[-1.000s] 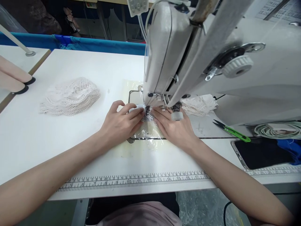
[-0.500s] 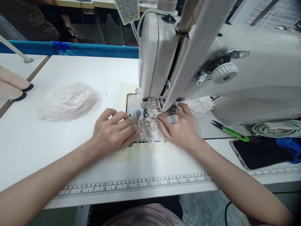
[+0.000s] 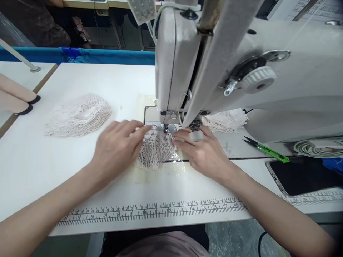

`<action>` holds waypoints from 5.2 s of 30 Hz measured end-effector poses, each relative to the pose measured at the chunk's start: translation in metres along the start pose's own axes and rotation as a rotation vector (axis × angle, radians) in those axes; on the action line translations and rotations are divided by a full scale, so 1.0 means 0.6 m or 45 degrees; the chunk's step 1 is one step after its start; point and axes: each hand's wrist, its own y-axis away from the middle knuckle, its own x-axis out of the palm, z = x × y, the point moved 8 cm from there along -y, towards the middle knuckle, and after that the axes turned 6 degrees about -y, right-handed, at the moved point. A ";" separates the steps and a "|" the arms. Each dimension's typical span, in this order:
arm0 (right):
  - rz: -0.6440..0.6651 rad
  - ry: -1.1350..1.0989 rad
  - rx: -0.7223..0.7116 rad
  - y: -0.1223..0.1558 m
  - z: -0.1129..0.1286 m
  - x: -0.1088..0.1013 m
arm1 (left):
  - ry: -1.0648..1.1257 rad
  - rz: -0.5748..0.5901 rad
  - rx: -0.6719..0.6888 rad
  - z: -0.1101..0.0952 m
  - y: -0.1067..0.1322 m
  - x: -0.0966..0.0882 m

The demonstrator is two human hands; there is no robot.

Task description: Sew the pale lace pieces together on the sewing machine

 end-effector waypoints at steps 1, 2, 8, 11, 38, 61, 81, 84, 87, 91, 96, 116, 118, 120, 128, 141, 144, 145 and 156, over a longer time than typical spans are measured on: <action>0.002 -0.001 -0.020 0.000 0.005 0.002 | 0.103 0.063 0.012 -0.010 0.001 0.006; 0.004 -0.009 -0.034 0.000 0.010 0.005 | 0.150 0.129 0.023 -0.020 0.003 0.014; 0.004 -0.048 -0.051 0.002 0.024 0.021 | 0.116 0.061 0.026 -0.020 0.003 0.025; -0.025 -0.042 -0.053 0.002 0.025 0.020 | 0.254 0.009 0.224 -0.038 0.001 0.020; -0.004 0.040 -0.005 0.002 0.014 0.025 | 0.217 -0.047 0.308 -0.069 0.007 0.013; -0.372 -0.180 0.349 -0.008 -0.029 0.012 | 0.449 0.259 0.024 -0.034 -0.028 0.041; -0.132 0.062 -0.020 0.008 0.043 0.008 | 0.065 -0.053 0.361 -0.078 0.015 0.009; -0.089 0.088 -0.021 0.008 0.044 0.008 | 0.130 -0.022 0.353 -0.076 0.020 0.014; -0.089 0.069 -0.015 0.008 0.043 0.008 | 0.162 -0.027 0.353 -0.073 0.020 0.016; -0.121 0.050 0.004 0.008 0.041 0.008 | 0.152 -0.020 0.354 -0.073 0.018 0.016; -0.130 0.053 0.005 0.008 0.040 0.011 | 0.119 -0.009 0.359 -0.075 0.016 0.016; -0.113 0.067 0.024 0.001 0.026 0.025 | 0.105 -0.047 0.264 -0.060 0.001 0.023; -0.121 0.085 0.010 0.003 0.028 0.023 | 0.085 -0.074 0.294 -0.065 0.004 0.016; -0.129 0.097 0.008 0.004 0.029 0.021 | 0.062 -0.092 0.322 -0.070 0.008 0.010; -0.093 0.104 0.030 0.000 0.025 0.024 | 0.083 -0.056 0.285 -0.064 0.007 0.014; -0.078 0.161 0.060 -0.004 0.018 0.025 | 0.085 -0.093 0.289 -0.070 0.017 0.005; -0.075 0.173 0.064 -0.005 0.017 0.026 | 0.117 -0.072 0.269 -0.068 0.017 0.008; -0.076 0.178 0.065 -0.005 0.017 0.027 | 0.123 -0.066 0.265 -0.067 0.016 0.009; -0.118 0.234 0.084 -0.008 0.011 0.021 | 0.162 -0.055 0.203 -0.053 0.001 0.021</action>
